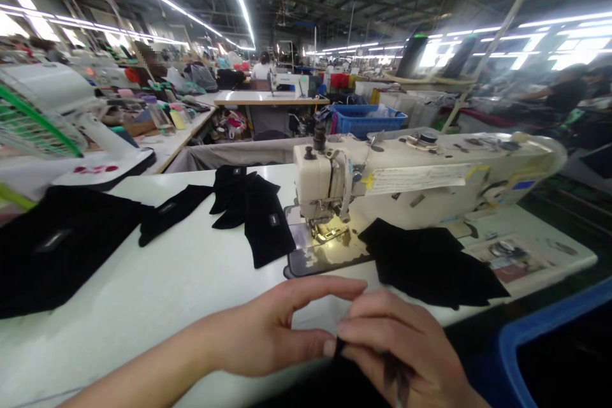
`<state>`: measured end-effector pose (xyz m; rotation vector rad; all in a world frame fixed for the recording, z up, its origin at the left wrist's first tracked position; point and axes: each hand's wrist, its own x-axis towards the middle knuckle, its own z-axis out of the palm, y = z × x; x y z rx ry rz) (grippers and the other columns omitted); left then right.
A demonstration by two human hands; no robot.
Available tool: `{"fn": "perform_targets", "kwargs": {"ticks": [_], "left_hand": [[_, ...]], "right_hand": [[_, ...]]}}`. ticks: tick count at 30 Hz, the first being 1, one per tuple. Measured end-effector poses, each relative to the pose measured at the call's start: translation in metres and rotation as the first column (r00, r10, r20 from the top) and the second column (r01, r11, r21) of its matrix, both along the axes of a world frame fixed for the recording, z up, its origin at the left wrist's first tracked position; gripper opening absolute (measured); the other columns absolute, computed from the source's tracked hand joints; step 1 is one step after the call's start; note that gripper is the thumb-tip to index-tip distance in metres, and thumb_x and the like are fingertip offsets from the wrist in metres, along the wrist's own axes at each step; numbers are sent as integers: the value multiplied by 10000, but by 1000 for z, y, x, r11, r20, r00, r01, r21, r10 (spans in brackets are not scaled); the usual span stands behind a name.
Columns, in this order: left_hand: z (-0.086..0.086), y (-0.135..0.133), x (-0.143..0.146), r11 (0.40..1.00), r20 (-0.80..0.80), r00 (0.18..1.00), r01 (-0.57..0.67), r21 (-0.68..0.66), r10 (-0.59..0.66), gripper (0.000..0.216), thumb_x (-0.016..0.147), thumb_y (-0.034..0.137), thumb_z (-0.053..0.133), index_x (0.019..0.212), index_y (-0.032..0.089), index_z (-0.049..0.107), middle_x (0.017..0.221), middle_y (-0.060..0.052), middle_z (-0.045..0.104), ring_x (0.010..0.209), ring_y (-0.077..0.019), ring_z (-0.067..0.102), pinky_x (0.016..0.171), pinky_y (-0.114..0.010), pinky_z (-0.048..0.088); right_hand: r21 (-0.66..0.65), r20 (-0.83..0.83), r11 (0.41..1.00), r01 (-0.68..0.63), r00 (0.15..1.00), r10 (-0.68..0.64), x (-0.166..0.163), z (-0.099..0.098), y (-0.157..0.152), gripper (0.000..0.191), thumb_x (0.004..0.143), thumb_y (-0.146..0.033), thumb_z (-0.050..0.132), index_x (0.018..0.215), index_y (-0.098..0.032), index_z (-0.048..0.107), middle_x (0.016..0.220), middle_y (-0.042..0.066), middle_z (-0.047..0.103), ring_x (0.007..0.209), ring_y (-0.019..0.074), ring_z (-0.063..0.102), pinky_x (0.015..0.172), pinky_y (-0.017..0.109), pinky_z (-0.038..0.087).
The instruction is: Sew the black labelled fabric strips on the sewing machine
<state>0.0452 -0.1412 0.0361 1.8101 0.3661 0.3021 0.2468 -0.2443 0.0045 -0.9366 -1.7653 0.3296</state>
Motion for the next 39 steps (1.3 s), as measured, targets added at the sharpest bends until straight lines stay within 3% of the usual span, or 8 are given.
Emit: {"fn": "perform_targets", "kwargs": {"ticks": [4,8,12,16,21,28,34,39], "left_hand": [[10,5,0,981,-53,999,3,192,7,367,955,274,603,1321,262,622,1241,-68,690,1179,-221,618,1051,-373,472],[15,12,5,941,-72,981,-150,305,179,170,908,306,577,890,208,715,920,-39,708,868,-187,652,803,-299,527],[11,29,4,847,-145,836,-510,149,529,245,797,421,643,820,180,680,759,-22,690,699,-183,626,622,-279,497],[9,42,1,803,-194,779,-580,136,596,339,734,492,710,827,166,704,775,-31,718,718,-200,640,635,-292,497],[11,48,0,823,-222,794,-525,219,566,342,719,511,730,803,179,740,692,-6,673,643,-162,577,585,-264,437],[13,60,-7,786,-266,740,-587,194,618,432,674,590,763,819,184,741,740,-14,694,692,-182,611,602,-266,455],[11,71,-11,789,-259,748,-602,123,611,346,668,535,772,790,211,771,862,-34,760,867,-230,666,801,-321,508],[-9,87,3,814,-161,844,-418,403,512,298,802,486,669,760,209,768,823,-36,738,836,-224,657,806,-327,497]], "right_hand": [[-242,-236,950,199,937,-257,-19,-6,-3,151,844,-150,704,774,-226,594,765,-10,612,688,137,625,578,223,489],[-703,-414,704,-102,863,-289,-29,-19,-7,243,911,-441,651,851,-206,637,733,7,663,647,154,633,582,247,483],[-794,-486,545,-268,819,-306,-35,-35,-15,393,807,-461,756,1076,-187,671,1011,79,744,770,190,698,720,312,535],[-803,-515,495,-332,805,-295,-40,-41,-23,529,764,-509,788,1136,-164,639,999,88,742,756,182,705,622,257,487],[-816,-560,411,-406,731,-390,-36,-37,-23,683,830,-781,570,1016,-129,658,838,81,685,613,129,616,396,186,140],[-834,-516,405,-374,788,-336,-32,-40,-23,368,791,-436,773,954,-158,596,724,18,722,654,172,706,614,249,455],[-865,-479,328,-380,820,-313,-35,-46,-27,395,782,-530,713,759,-163,568,772,83,766,494,133,660,469,204,374],[-865,-475,336,-372,823,-311,-41,-54,-30,436,831,-558,666,693,-149,610,721,74,755,366,72,526,391,189,291]]}}
